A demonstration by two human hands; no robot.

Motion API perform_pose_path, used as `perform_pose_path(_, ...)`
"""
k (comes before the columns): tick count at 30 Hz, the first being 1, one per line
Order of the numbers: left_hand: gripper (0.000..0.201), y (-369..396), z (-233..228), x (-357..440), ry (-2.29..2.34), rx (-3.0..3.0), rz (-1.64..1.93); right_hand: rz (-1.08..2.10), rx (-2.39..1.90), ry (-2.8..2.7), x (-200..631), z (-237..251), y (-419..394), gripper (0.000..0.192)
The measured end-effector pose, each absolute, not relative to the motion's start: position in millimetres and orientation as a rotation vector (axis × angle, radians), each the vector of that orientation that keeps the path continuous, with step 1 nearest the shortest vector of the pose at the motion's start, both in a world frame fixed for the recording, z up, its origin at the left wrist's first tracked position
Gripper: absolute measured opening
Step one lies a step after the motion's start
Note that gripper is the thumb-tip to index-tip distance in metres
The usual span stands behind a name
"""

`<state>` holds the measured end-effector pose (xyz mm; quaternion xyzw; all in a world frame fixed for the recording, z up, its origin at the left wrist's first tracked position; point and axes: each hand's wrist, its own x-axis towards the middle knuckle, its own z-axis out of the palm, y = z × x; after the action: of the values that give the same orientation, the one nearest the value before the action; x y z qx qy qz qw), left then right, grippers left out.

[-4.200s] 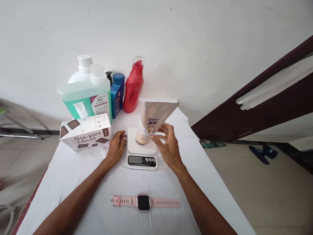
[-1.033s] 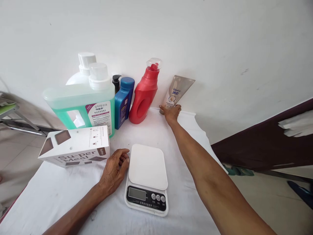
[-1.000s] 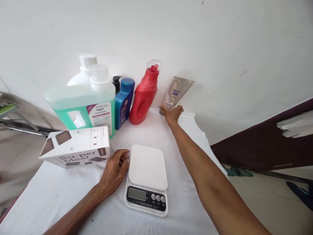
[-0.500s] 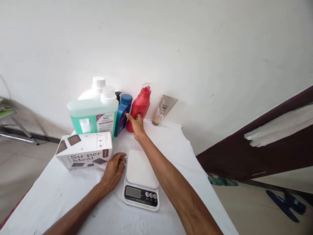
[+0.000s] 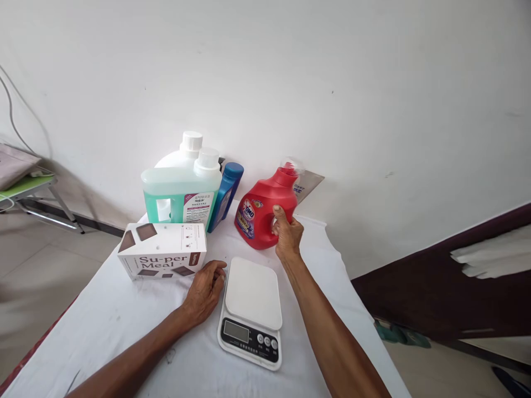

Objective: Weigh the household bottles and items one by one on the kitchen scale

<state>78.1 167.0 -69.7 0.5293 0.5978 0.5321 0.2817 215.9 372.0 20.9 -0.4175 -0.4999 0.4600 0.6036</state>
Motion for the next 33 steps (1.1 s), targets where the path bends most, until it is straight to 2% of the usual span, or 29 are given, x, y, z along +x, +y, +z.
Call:
perform_pose_path(5, 0.027, 167.4, -69.3, 78.0, 1.614, 1.417, 1.409, 1.022, -0.985, -1.028, 233.0, 28.5, 367.2, 0.068)
perform_pose_path(10, 0.028, 166.9, -69.0, 78.2, 1.615, 1.405, 1.422, 0.955, -0.896, -1.104, 266.1, 57.6, 347.5, 0.069)
perform_pose_path(18, 0.03, 167.3, -71.3, 77.0, 1.598, 1.393, 1.379, 1.069, -0.848, -1.215, 301.0, 103.3, 277.9, 0.071)
perform_pose_path(24, 0.033, 168.4, -76.1, 77.9, 1.555, 1.346, 1.399, 1.153, -0.856, -1.172, 305.8, 89.4, 242.9, 0.087)
perform_pose_path(33, 0.039, 169.5, -85.6, 78.9, 1.506, 1.309, 1.44, 1.238, -0.831, -1.228, 313.9, 57.2, 240.7, 0.093)
